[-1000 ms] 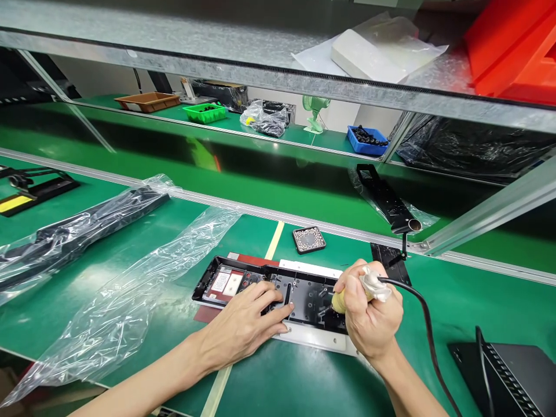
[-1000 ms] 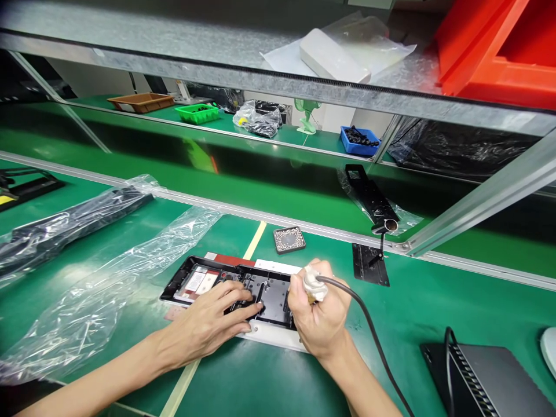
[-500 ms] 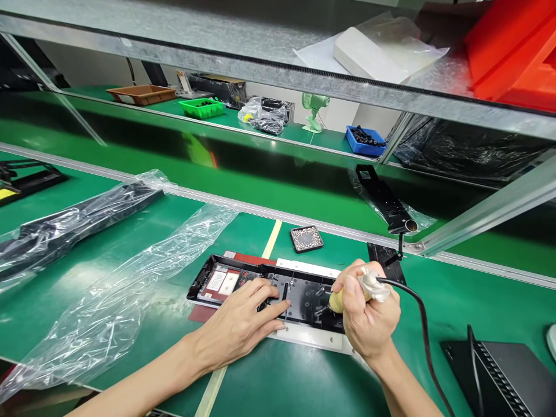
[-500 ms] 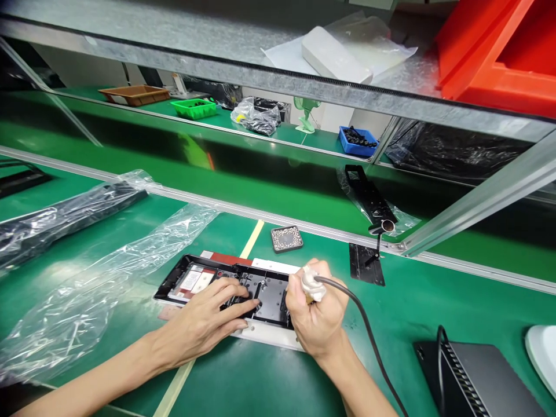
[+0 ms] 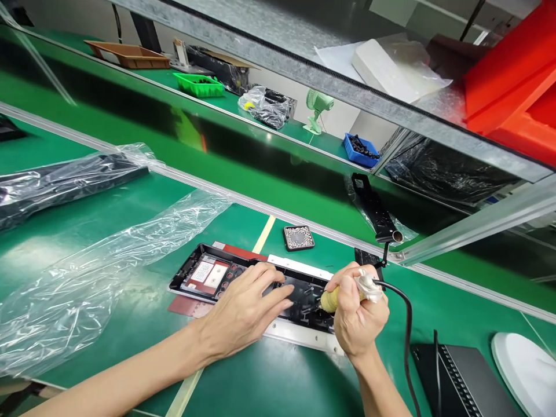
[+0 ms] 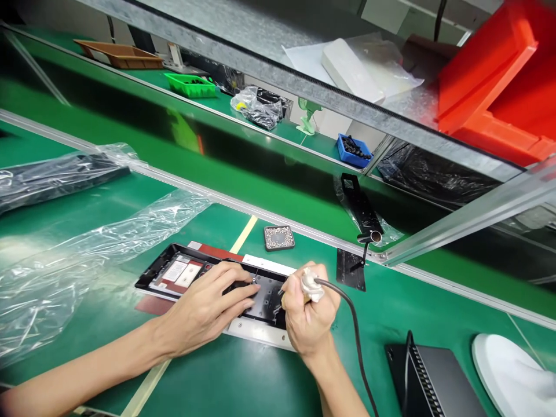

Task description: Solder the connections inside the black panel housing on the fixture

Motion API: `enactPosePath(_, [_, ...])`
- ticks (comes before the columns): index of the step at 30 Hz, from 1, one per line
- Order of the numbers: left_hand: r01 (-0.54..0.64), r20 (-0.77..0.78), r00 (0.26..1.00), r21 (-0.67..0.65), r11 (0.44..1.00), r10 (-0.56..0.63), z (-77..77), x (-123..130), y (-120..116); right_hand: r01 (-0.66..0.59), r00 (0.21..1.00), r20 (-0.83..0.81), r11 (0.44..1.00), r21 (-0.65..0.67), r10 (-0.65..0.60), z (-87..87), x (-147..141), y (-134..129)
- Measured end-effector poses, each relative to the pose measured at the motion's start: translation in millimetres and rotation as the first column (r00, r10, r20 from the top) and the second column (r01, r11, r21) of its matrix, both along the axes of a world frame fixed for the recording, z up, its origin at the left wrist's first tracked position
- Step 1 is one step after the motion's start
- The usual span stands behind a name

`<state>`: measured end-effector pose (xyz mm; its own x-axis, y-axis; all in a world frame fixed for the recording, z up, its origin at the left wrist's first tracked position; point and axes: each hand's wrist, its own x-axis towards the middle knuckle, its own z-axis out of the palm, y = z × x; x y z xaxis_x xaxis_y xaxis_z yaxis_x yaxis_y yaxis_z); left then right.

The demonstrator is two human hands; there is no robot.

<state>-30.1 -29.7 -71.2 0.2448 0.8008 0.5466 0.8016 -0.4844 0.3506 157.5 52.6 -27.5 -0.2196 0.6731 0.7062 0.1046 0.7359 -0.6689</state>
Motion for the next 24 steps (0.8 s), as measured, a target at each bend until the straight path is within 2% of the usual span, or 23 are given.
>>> enactPosePath(8, [-0.11, 0.23, 0.968, 0.035, 0.993, 0.099, -4.4, 26.2, 30.3, 0.012, 0.999, -0.028, 0.992, -0.128, -0.015, -1.3, 0.9, -1.6])
enactPosePath(11, [-0.146, 0.234, 0.964, 0.073, 0.987, 0.125, -7.8, 23.8, 29.2, -0.002, 0.998, -0.058, 0.99, -0.139, -0.007, -3.8, 1.3, -0.1])
enactPosePath(18, [-0.148, 0.186, 0.975, 0.13, 0.98, 0.123, -8.6, 11.2, 21.0, 0.093, 0.994, -0.043, 0.985, -0.147, -0.1, -10.7, 3.4, 4.3])
enactPosePath(24, [-0.138, 0.188, 0.976, 0.156, 0.978, 0.107, -12.7, 11.4, 18.9, 0.052, 0.994, -0.093, 0.997, -0.058, -0.057, -6.6, -0.3, 2.1])
